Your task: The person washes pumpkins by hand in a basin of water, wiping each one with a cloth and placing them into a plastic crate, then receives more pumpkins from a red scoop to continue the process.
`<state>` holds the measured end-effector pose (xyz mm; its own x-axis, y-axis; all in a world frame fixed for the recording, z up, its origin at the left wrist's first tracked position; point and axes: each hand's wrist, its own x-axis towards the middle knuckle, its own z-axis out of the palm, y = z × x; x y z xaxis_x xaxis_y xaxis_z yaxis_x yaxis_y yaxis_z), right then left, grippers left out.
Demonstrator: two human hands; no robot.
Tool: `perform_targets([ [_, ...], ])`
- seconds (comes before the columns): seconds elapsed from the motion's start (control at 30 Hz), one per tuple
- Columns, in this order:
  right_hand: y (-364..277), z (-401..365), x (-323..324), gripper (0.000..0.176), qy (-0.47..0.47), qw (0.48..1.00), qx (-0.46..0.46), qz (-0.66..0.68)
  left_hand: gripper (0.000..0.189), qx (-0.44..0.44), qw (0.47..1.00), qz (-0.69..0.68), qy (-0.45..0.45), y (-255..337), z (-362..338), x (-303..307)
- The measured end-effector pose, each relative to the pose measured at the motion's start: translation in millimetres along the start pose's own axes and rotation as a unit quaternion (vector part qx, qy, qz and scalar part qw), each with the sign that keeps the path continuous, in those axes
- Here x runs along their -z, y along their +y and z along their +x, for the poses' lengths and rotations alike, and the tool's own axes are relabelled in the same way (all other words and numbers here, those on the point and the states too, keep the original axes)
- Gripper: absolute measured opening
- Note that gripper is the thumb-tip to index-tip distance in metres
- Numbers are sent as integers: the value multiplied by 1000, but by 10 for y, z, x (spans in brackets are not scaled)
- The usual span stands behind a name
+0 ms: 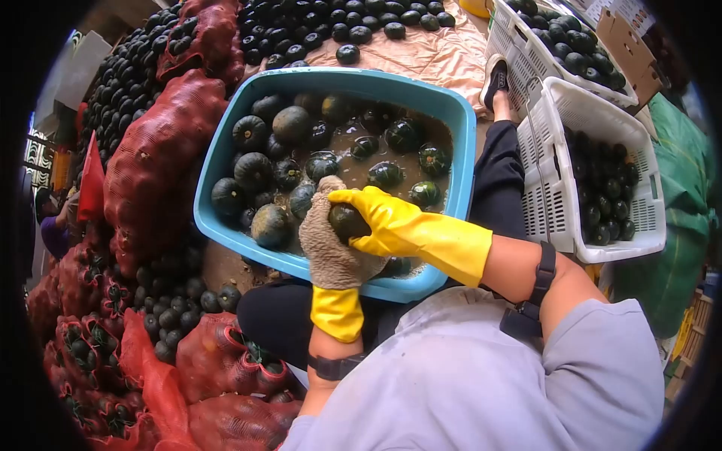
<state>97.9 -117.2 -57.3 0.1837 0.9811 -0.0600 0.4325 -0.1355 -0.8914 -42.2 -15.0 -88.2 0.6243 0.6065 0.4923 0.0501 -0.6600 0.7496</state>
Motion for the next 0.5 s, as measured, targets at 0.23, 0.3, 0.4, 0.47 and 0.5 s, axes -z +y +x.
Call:
perform_targets([
  [0.23,334,50,-123,54,79,919,-153,356,104,89,996,-13,12,35,-163,-146],
  [0.3,555,66,-257,39,186,865,-111,452,101,116,983,124,-71,173,-84,-194],
  [0.4,753,138,-271,38,245,910,-97,321,101,42,971,217,-95,108,-93,-320],
  [0.47,706,111,-307,40,271,945,-70,171,105,-7,951,288,-110,85,-117,-338],
  [0.5,644,106,-325,41,286,951,-54,101,105,35,956,257,-138,100,-73,-304],
])
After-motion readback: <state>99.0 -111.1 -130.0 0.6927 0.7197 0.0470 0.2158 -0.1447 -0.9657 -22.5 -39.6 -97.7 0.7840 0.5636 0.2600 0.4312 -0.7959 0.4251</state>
